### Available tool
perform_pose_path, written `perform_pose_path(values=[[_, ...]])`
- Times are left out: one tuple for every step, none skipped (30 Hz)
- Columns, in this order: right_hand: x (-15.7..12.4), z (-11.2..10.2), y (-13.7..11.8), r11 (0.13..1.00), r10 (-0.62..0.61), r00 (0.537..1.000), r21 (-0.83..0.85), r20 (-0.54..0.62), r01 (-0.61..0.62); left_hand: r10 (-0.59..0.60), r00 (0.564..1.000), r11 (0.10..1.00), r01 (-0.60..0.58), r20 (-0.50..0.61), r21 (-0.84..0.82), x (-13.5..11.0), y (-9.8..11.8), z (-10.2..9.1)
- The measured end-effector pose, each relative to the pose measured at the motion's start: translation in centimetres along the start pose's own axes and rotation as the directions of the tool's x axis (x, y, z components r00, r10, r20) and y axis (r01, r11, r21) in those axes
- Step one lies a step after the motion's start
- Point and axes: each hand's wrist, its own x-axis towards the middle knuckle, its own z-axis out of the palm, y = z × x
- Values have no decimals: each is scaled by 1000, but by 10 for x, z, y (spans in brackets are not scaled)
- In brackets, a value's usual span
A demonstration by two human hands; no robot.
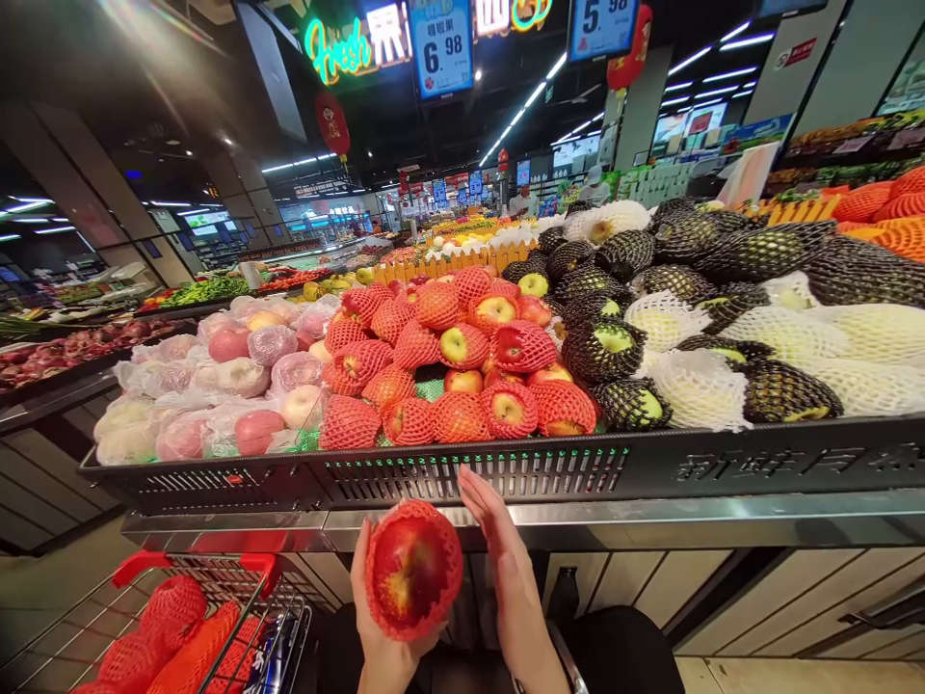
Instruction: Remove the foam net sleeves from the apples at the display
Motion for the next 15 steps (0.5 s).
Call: perform_pose_path(values=[[0,3,3,999,23,1000,25,-8,-23,35,999,999,-35,8,-21,-1,-1,2],[0,6,5,998,47,999,42,3,-47,67,998,997,-67,1,-46,-1,-1,5],[-1,9,6,996,68,997,52,22,-69,98,995,993,-99,-17,-67,-1,0,8],[-1,10,7,995,82,996,57,39,-84,133,990,988,-136,-43,-76,-1,2,12],[-1,11,6,994,88,995,60,55,-91,173,982,980,-178,-70,-84,-2,4,15],[-1,11,6,994,86,994,62,64,-90,216,971,970,-226,-98,-94,-2,7,18],[-1,11,5,995,76,995,59,69,-80,256,959,957,-269,-119,-110,-2,10,20],[-1,10,4,997,61,996,49,72,-64,288,948,944,-304,-134,-127,-2,12,22],[0,9,3,999,43,997,31,70,-45,309,940,934,-328,-143,-141,-2,14,23],[1,9,2,1000,22,998,11,64,-23,315,938,930,-335,-141,-151,-2,14,23],[1,9,1,1000,5,999,-8,52,-5,308,942,932,-328,-135,-157,-3,14,24],[1,9,0,1000,-7,999,-19,35,8,292,947,936,-311,-132,-164,-4,13,24],[1,9,0,1000,-14,1000,-19,15,14,268,955,943,-287,-126,-171,-5,11,25],[0,10,0,1000,-15,1000,-14,-3,15,243,962,948,-262,-124,-179,-5,9,25],[0,10,0,1000,-12,1000,-7,-17,12,220,968,952,-240,-124,-188,-6,6,26]])
